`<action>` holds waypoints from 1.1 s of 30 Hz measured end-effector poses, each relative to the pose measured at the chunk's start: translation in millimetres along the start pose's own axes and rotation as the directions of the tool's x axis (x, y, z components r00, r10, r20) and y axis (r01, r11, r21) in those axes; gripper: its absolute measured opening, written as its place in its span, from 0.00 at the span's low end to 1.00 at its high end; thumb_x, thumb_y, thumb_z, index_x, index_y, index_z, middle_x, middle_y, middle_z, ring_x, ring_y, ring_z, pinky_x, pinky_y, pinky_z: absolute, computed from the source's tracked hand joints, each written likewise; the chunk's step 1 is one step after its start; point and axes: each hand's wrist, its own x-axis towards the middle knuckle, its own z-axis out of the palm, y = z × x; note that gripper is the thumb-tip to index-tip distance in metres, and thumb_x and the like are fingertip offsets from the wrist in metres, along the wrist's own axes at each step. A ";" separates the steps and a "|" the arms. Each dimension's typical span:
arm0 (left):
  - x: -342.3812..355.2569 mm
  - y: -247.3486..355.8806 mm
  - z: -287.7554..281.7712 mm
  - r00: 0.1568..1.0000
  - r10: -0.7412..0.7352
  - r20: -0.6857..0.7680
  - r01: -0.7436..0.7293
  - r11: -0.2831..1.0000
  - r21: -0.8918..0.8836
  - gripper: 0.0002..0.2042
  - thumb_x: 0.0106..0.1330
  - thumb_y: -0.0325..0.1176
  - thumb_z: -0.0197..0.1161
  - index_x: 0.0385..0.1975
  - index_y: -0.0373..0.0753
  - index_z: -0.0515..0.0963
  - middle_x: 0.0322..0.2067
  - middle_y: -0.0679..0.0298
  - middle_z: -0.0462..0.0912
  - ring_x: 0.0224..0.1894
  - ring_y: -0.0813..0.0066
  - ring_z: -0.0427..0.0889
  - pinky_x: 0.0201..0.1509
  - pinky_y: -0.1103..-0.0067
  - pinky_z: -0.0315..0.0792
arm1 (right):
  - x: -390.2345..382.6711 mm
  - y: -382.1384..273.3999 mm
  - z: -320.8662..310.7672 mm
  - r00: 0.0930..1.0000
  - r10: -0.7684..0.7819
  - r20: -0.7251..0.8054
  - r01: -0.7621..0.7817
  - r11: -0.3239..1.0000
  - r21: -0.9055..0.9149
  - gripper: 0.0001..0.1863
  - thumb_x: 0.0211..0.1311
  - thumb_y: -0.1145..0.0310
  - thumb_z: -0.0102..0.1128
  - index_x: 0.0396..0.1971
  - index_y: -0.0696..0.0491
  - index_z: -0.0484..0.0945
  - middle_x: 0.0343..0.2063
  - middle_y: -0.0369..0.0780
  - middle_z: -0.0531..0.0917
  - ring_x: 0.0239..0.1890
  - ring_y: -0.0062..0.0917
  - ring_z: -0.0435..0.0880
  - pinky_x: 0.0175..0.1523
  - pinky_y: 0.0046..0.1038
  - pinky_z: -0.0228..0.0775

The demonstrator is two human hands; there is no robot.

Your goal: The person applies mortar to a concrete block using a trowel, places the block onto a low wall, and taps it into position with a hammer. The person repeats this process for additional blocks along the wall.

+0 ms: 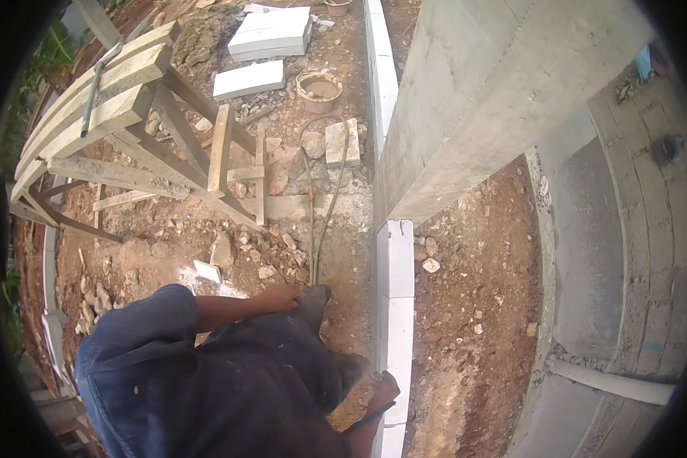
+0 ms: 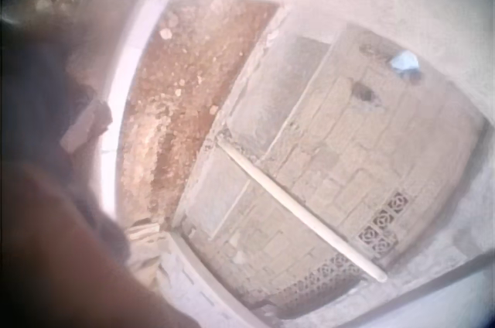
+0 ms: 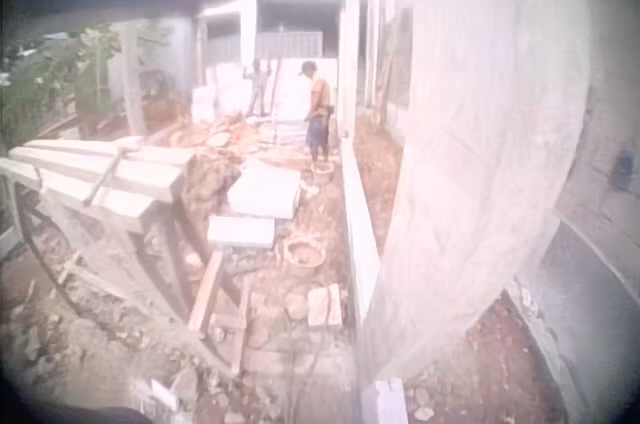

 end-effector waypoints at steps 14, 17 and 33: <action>-107.6 -47.6 -134.2 0.576 -0.788 -0.220 0.367 0.490 -0.791 0.20 0.66 0.47 0.57 0.46 0.36 0.76 0.43 0.50 0.80 0.46 0.52 0.79 0.50 0.66 0.71 | 13.9 -280.2 414.9 0.166 -0.348 0.923 0.947 0.317 -0.051 0.20 0.63 0.56 0.59 0.26 0.61 0.77 0.19 0.39 0.76 0.19 0.21 0.72 0.26 0.27 0.64; -66.5 -5.5 -193.2 0.362 -0.663 -0.655 -0.073 0.681 -0.729 0.21 0.68 0.48 0.56 0.48 0.34 0.77 0.43 0.52 0.81 0.46 0.60 0.80 0.53 0.70 0.70 | -70.1 -335.6 489.0 0.073 -0.059 0.996 0.910 0.412 -0.042 0.19 0.65 0.57 0.56 0.32 0.61 0.79 0.24 0.48 0.81 0.26 0.35 0.80 0.34 0.33 0.70; -96.8 28.8 -313.9 -0.394 -0.808 -0.438 -0.792 0.540 -0.285 0.18 0.72 0.42 0.53 0.45 0.29 0.75 0.40 0.59 0.77 0.44 0.74 0.77 0.48 0.77 0.71 | -240.5 -392.3 595.3 -0.773 0.138 0.619 0.635 0.174 0.753 0.22 0.58 0.53 0.62 0.29 0.62 0.79 0.35 0.50 0.79 0.43 0.44 0.78 0.45 0.41 0.71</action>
